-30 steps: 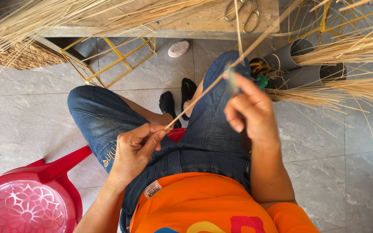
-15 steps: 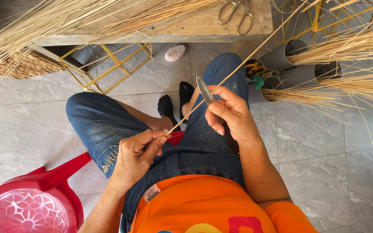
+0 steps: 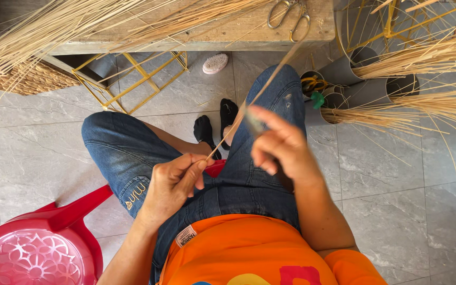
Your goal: The person sits on a red plastic chair and uses a small knife to shave thin bamboo strips one at a time. They hold each strip with the left hand and draw the knife along its length with the right hand, producing fine shavings. The person repeatedly picks new strips from a pile on a wooden table and continues the shaving process.
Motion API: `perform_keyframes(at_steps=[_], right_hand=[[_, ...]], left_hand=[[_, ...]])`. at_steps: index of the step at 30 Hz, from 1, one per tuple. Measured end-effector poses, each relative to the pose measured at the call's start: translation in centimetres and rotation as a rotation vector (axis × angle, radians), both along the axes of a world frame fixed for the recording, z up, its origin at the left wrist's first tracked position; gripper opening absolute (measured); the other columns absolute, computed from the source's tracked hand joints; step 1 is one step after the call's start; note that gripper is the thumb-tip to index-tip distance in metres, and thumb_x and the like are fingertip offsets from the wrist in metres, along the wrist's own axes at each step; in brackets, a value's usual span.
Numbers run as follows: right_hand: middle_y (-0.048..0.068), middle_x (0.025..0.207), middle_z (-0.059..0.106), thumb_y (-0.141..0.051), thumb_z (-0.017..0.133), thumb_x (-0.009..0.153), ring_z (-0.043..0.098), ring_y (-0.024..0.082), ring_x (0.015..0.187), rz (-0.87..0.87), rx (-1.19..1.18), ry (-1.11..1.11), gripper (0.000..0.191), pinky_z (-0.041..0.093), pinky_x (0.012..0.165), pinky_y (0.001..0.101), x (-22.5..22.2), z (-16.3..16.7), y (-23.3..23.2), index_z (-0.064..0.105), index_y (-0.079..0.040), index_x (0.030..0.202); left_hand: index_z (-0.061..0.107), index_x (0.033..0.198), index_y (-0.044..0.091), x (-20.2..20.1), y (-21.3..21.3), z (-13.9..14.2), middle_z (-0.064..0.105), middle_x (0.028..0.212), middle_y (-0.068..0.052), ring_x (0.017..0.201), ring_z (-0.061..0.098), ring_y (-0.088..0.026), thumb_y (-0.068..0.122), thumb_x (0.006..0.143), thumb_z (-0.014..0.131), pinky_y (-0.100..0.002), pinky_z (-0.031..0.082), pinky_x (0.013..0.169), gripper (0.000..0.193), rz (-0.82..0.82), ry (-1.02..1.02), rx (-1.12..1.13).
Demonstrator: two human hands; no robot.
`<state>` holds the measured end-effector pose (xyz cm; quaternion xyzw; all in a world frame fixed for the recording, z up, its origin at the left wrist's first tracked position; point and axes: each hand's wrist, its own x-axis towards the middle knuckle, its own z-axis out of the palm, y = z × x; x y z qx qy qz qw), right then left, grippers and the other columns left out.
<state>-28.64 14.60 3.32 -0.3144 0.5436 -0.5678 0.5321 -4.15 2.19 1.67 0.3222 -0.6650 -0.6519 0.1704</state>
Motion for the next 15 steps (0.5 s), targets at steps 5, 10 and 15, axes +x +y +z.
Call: perform_keyframes(at_steps=[5,10,15], right_hand=[[0.009,0.074,0.064,-0.008,0.052,0.109,0.053,0.009,0.052,0.159,0.042,-0.04,0.035,0.043,0.047,0.0214,2.8,-0.8,-0.7,0.045,-0.001,0.143],[0.008,0.071,0.062,-0.009,0.051,0.107,0.053,0.008,0.05,0.258,0.0,-0.066,0.04,0.044,0.044,0.0211,3.5,-1.6,-1.0,0.042,-0.005,0.146],[0.01,0.072,0.063,-0.008,0.05,0.109,0.052,0.009,0.05,0.184,-0.013,-0.17,0.032,0.042,0.044,0.0214,3.4,-2.2,-1.3,0.048,-0.001,0.14]], left_hand=[[0.077,0.106,0.007,-1.2,-0.2,0.0,0.065,0.057,-0.001,0.045,0.055,-0.003,0.019,0.1,0.062,-0.019,0.043,0.038,0.019,0.035,-0.03,-0.04],[0.075,0.109,0.005,-1.8,0.1,-0.1,0.068,0.064,0.0,0.052,0.061,-0.003,0.016,0.1,0.064,-0.019,0.047,0.043,0.018,0.022,0.087,-0.113],[0.076,0.103,0.005,-1.2,0.2,-0.3,0.067,0.062,-0.001,0.053,0.062,-0.004,0.014,0.099,0.066,-0.02,0.048,0.045,0.014,-0.004,0.051,-0.161]])
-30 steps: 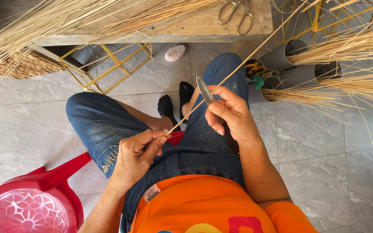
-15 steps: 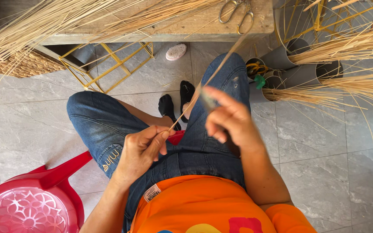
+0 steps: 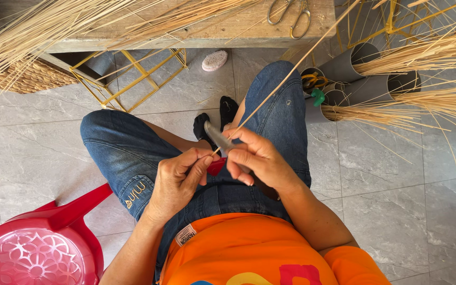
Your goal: The person sits on a red plastic chair and uses a small knife to shave thin bamboo strips one at a time. They hold each strip with the left hand and draw the knife along its length with the right hand, producing fine shavings. The person repeatedly picks new strips from a pile on a wooden table and continues the shaving process.
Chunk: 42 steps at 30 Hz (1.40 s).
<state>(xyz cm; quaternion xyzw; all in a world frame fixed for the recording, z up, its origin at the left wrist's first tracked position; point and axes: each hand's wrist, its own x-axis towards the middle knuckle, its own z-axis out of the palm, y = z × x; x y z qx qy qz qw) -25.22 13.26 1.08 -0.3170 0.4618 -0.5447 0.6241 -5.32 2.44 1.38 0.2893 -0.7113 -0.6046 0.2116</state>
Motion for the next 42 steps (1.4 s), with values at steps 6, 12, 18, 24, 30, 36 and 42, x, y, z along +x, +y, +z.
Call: perform_keyframes(at_steps=[6,12,18,24,30,36,42], right_hand=[[0.009,0.068,0.061,-0.008,0.052,0.106,0.047,0.008,0.046,-0.118,0.063,0.009,0.027,0.037,0.041,0.0208,-1.9,0.5,0.6,0.058,0.0,0.131],[0.007,0.065,0.06,-0.011,0.053,0.107,0.046,0.007,0.044,-0.231,-0.015,0.102,0.025,0.036,0.039,0.0203,-4.3,1.3,0.6,0.064,0.0,0.127],[0.006,0.067,0.062,-0.012,0.051,0.105,0.048,0.005,0.044,-0.219,0.007,0.108,0.033,0.039,0.039,0.02,-2.2,1.8,0.2,0.055,-0.005,0.137],[0.007,0.069,0.06,-0.009,0.055,0.106,0.046,0.006,0.048,-0.103,0.041,0.087,0.029,0.039,0.042,0.0199,-0.8,1.9,-0.2,0.058,0.0,0.134],[0.009,0.068,0.06,-0.012,0.057,0.105,0.048,0.009,0.045,-0.374,-0.01,0.068,0.026,0.038,0.039,0.0216,-5.5,1.3,-0.1,0.06,0.0,0.128],[0.005,0.064,0.06,-0.017,0.056,0.103,0.047,0.007,0.043,-0.262,-0.002,0.167,0.03,0.038,0.039,0.0207,-3.1,1.3,-0.1,0.056,-0.005,0.131],[0.002,0.067,0.056,-0.014,0.057,0.109,0.043,0.006,0.046,-0.538,-0.096,0.243,0.023,0.033,0.04,0.0218,-7.3,2.8,-0.7,0.064,0.0,0.125]], left_hand=[[0.076,0.103,0.004,1.7,-0.1,-0.1,0.065,0.062,-0.001,0.051,0.058,-0.004,0.014,0.097,0.066,-0.021,0.046,0.044,0.015,-0.028,-0.002,0.053],[0.076,0.101,0.003,3.3,-0.5,0.0,0.068,0.068,0.001,0.052,0.058,-0.004,0.015,0.097,0.065,-0.021,0.047,0.045,0.017,-0.068,-0.018,0.073],[0.077,0.101,0.004,2.7,-0.4,0.4,0.064,0.061,0.0,0.052,0.057,-0.004,0.013,0.098,0.066,-0.022,0.043,0.045,0.015,-0.022,-0.047,0.067],[0.076,0.101,0.004,2.3,-0.5,1.0,0.064,0.06,0.0,0.051,0.057,-0.004,0.013,0.097,0.067,-0.021,0.043,0.044,0.014,-0.003,-0.06,0.012],[0.077,0.099,0.005,3.0,-0.5,0.9,0.069,0.063,0.0,0.049,0.059,-0.004,0.015,0.095,0.067,-0.021,0.046,0.041,0.015,-0.029,-0.113,0.037],[0.078,0.098,0.006,2.9,-0.7,0.6,0.065,0.058,-0.001,0.049,0.057,-0.004,0.016,0.096,0.067,-0.022,0.043,0.041,0.015,0.006,-0.139,0.03],[0.078,0.098,0.004,4.9,-0.7,0.9,0.058,0.056,-0.001,0.05,0.052,-0.004,0.012,0.096,0.067,-0.022,0.04,0.043,0.014,0.021,-0.129,0.069]])
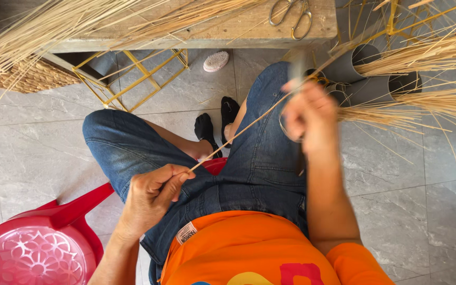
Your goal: The person sits on a red plastic chair and uses a small knife to shave thin bamboo strips one at a time. They hold each strip with the left hand and draw the knife along its length with the right hand, producing fine shavings. The person repeatedly picks new strips from a pile on a wooden table and continues the shaving process.
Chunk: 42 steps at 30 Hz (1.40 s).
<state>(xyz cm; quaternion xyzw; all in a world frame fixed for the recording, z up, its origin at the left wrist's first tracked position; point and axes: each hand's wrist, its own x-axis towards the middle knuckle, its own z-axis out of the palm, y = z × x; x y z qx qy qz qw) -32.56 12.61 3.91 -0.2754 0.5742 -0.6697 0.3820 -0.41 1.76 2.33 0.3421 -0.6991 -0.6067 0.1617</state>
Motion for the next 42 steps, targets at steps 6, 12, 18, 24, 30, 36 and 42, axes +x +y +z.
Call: perform_keyframes(at_steps=[6,12,18,24,30,36,42], right_hand=[[0.003,0.069,0.058,-0.015,0.057,0.107,0.045,0.008,0.046,-0.054,-0.004,-0.026,0.037,0.037,0.041,0.024,-2.9,-0.3,1.2,0.058,-0.003,0.142],[0.007,0.069,0.063,-0.014,0.053,0.105,0.047,0.007,0.046,0.416,0.174,-0.148,0.053,0.04,0.042,0.0211,5.4,-1.0,0.6,0.041,-0.007,0.156],[0.007,0.069,0.062,-0.013,0.051,0.107,0.053,0.007,0.049,0.643,0.196,-0.209,0.048,0.042,0.043,0.0192,8.6,-1.4,-0.6,0.041,-0.005,0.154],[0.009,0.072,0.064,-0.012,0.052,0.108,0.054,0.008,0.05,0.647,0.159,-0.181,0.043,0.042,0.043,0.0192,8.6,-2.2,-0.5,0.046,-0.002,0.15],[0.009,0.072,0.065,-0.008,0.051,0.106,0.052,0.008,0.048,0.598,0.175,-0.183,0.037,0.041,0.043,0.0203,8.3,-3.4,0.0,0.05,-0.002,0.143],[0.003,0.064,0.054,-0.012,0.054,0.108,0.044,0.005,0.045,0.152,0.082,-0.061,0.029,0.035,0.04,0.02,2.7,-1.8,0.5,0.063,0.0,0.133],[0.005,0.07,0.06,-0.015,0.055,0.109,0.048,0.007,0.048,0.165,0.029,-0.032,0.029,0.039,0.041,0.0215,2.3,-1.5,1.2,0.06,0.0,0.133]], left_hand=[[0.077,0.099,0.003,-0.7,-0.1,-0.6,0.062,0.058,0.0,0.051,0.055,-0.004,0.012,0.097,0.066,-0.021,0.044,0.045,0.014,0.06,0.019,-0.039],[0.075,0.108,0.003,-4.1,-0.1,-0.9,0.068,0.069,0.0,0.054,0.057,-0.005,0.013,0.101,0.062,-0.023,0.047,0.047,0.018,0.043,0.108,-0.037],[0.071,0.12,0.005,-5.3,-0.4,-1.1,0.071,0.075,0.0,0.06,0.065,-0.006,0.014,0.102,0.057,-0.022,0.053,0.052,0.025,-0.077,0.126,-0.011],[0.072,0.122,0.009,-5.1,-0.3,-0.7,0.07,0.068,0.0,0.05,0.056,-0.005,0.015,0.1,0.06,-0.023,0.047,0.043,0.026,-0.048,0.064,0.04],[0.076,0.111,0.008,-4.4,-0.3,-0.6,0.067,0.065,0.0,0.046,0.054,-0.003,0.016,0.099,0.062,-0.022,0.043,0.041,0.019,-0.05,0.055,0.023],[0.078,0.106,0.006,-0.9,-1.0,-1.0,0.065,0.061,-0.001,0.045,0.048,-0.005,0.016,0.099,0.06,-0.023,0.037,0.04,0.022,-0.126,-0.021,0.17],[0.075,0.112,0.006,0.1,-1.4,-1.9,0.07,0.066,0.0,0.055,0.061,-0.004,0.018,0.098,0.061,-0.02,0.051,0.047,0.023,-0.161,0.0,0.135]])
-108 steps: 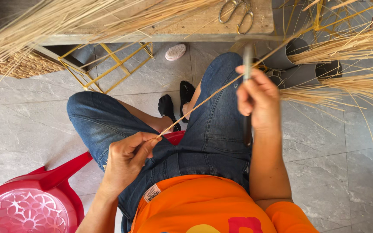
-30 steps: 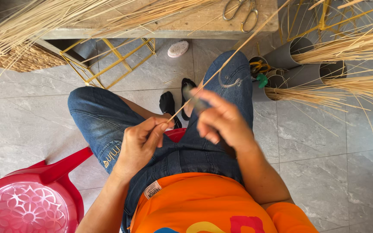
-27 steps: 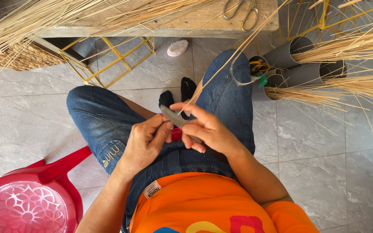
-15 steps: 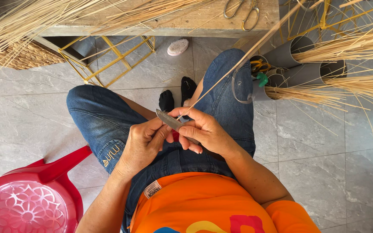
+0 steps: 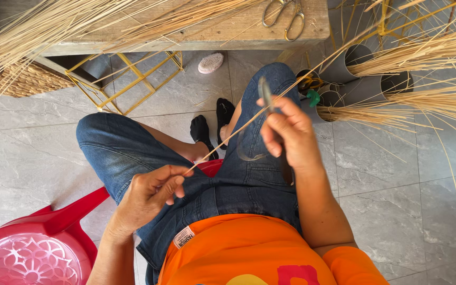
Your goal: The person sits on a red plastic chair and uses a small knife to shave thin bamboo strips one at a time. They hold each strip with the left hand and draw the knife along its length with the right hand, producing fine shavings. The person repeatedly picks new strips from a pile on a wooden table and continues the shaving process.
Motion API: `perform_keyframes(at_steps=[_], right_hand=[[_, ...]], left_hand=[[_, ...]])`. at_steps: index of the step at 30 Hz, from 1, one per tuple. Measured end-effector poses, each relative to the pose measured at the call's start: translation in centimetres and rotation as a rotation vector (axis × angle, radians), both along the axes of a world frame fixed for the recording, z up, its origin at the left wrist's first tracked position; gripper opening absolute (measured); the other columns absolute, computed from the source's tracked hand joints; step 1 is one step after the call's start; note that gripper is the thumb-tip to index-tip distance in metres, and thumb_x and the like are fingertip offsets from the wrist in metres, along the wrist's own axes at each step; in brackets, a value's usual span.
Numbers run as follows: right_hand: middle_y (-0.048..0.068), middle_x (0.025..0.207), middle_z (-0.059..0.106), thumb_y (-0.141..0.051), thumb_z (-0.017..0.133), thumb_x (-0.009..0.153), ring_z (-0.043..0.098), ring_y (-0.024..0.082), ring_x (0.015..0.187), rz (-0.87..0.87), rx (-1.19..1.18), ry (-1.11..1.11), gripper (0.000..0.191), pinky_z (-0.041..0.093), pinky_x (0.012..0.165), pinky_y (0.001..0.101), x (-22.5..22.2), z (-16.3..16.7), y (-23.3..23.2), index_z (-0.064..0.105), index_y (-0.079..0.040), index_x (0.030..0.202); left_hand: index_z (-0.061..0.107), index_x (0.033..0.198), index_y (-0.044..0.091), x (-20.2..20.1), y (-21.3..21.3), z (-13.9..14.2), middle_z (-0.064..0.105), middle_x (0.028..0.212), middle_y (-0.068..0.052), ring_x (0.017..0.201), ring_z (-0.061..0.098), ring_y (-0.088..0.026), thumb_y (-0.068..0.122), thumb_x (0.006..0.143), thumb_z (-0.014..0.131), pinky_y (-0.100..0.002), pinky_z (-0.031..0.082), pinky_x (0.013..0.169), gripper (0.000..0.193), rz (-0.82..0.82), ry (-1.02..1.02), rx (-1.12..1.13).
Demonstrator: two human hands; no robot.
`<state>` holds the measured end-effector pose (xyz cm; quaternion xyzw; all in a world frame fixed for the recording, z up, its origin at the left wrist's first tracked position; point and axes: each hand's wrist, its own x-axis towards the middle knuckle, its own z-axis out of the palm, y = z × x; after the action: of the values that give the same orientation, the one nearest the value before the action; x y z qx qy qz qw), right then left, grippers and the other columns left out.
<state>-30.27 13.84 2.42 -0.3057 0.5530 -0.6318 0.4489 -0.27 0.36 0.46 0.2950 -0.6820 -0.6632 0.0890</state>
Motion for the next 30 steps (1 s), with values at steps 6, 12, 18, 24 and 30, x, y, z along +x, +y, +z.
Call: perform_keyframes(at_steps=[6,12,18,24,30], right_hand=[[0.005,0.071,0.064,-0.015,0.054,0.105,0.053,0.007,0.05,0.15,0.083,-0.059,0.033,0.041,0.043,0.0203,3.5,-0.9,-1.0,0.056,-0.004,0.136],[0.006,0.069,0.06,-0.014,0.055,0.108,0.047,0.008,0.047,-0.068,0.058,-0.005,0.03,0.037,0.04,0.0217,-0.4,0.3,-0.5,0.06,0.001,0.134],[0.007,0.069,0.062,-0.013,0.057,0.104,0.049,0.009,0.047,-0.097,0.061,-0.008,0.032,0.038,0.04,0.0223,-1.1,-0.5,-0.2,0.058,-0.002,0.134],[0.007,0.069,0.06,-0.014,0.059,0.106,0.048,0.009,0.048,-0.131,-0.035,-0.018,0.033,0.037,0.041,0.0216,-3.1,0.3,0.5,0.059,0.0,0.135],[0.007,0.072,0.061,-0.015,0.059,0.108,0.049,0.009,0.05,-0.124,-0.024,0.053,0.03,0.039,0.044,0.0224,-1.9,0.8,0.1,0.059,0.0,0.134]], left_hand=[[0.077,0.113,0.009,-2.4,0.9,0.3,0.067,0.064,0.001,0.052,0.057,-0.003,0.018,0.098,0.063,-0.02,0.047,0.045,0.023,0.039,0.002,-0.024],[0.08,0.108,0.011,-1.2,0.6,0.6,0.064,0.059,-0.001,0.046,0.05,-0.006,0.018,0.095,0.065,-0.024,0.039,0.04,0.021,0.09,-0.175,-0.036],[0.08,0.104,0.006,0.0,0.7,0.2,0.073,0.07,-0.001,0.06,0.061,-0.005,0.013,0.094,0.068,-0.021,0.046,0.047,0.017,0.091,-0.053,-0.137],[0.077,0.109,0.005,1.4,0.1,0.3,0.074,0.074,0.001,0.062,0.064,-0.003,0.012,0.095,0.061,-0.019,0.05,0.048,0.022,0.052,0.013,-0.161],[0.076,0.113,0.007,0.3,-0.1,0.5,0.067,0.06,-0.001,0.043,0.051,-0.006,0.02,0.093,0.065,-0.024,0.042,0.039,0.026,0.063,-0.184,-0.063]])
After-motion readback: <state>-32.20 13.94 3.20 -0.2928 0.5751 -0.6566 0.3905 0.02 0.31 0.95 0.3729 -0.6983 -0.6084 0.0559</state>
